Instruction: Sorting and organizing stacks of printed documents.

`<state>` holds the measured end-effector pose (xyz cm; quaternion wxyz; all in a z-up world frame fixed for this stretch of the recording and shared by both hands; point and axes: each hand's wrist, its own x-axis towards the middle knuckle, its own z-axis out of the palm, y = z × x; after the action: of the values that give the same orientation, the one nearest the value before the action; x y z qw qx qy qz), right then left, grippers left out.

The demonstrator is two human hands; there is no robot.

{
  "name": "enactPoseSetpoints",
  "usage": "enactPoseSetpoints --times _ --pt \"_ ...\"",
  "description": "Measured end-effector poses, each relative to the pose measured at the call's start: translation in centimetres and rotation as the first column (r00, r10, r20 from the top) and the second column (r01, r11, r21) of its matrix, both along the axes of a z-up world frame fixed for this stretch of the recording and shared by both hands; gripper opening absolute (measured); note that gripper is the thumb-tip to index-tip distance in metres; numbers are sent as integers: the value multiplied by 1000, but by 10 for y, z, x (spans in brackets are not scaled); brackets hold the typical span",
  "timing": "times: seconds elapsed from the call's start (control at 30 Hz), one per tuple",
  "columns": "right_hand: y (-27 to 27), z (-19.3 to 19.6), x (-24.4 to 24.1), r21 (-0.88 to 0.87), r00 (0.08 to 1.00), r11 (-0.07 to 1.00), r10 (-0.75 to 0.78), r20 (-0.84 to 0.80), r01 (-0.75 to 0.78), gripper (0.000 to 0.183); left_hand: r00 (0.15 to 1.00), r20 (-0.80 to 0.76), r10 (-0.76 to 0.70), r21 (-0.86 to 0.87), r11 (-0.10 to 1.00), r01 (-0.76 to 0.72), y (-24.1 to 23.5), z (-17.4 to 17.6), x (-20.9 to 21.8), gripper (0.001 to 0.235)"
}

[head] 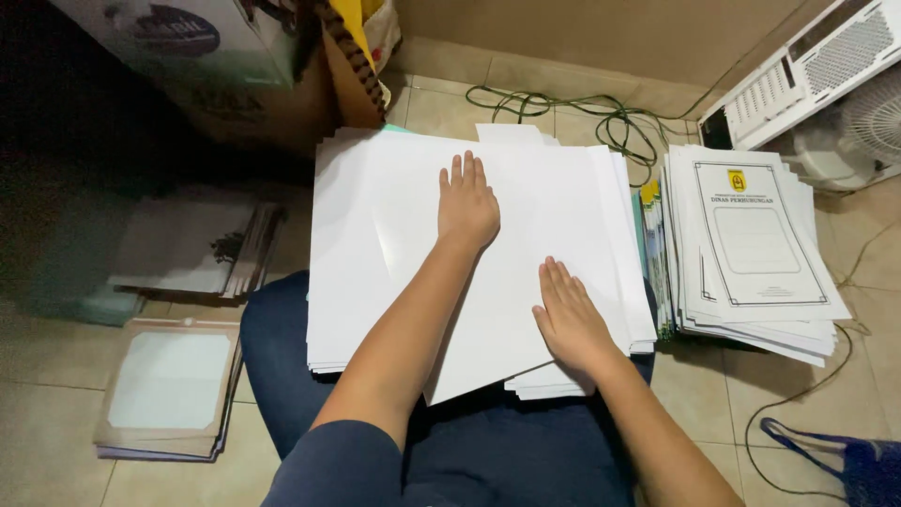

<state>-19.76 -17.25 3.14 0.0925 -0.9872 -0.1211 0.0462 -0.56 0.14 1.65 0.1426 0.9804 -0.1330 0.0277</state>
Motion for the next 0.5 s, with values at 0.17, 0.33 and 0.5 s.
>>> enactPoseSetpoints --times 0.17,0.33,0.5 --pt "29 -12 137 -14 998 1000 18 52 -17 66 1000 -1 1 -40 999 -1 2 0 -1 62" --pt "42 -19 211 -4 998 1000 -22 53 23 66 999 -35 5 -137 990 -10 4 0 5 57" --pt "26 -9 124 -2 990 999 42 132 -42 65 1000 -17 0 -9 1000 0 -1 4 5 69"
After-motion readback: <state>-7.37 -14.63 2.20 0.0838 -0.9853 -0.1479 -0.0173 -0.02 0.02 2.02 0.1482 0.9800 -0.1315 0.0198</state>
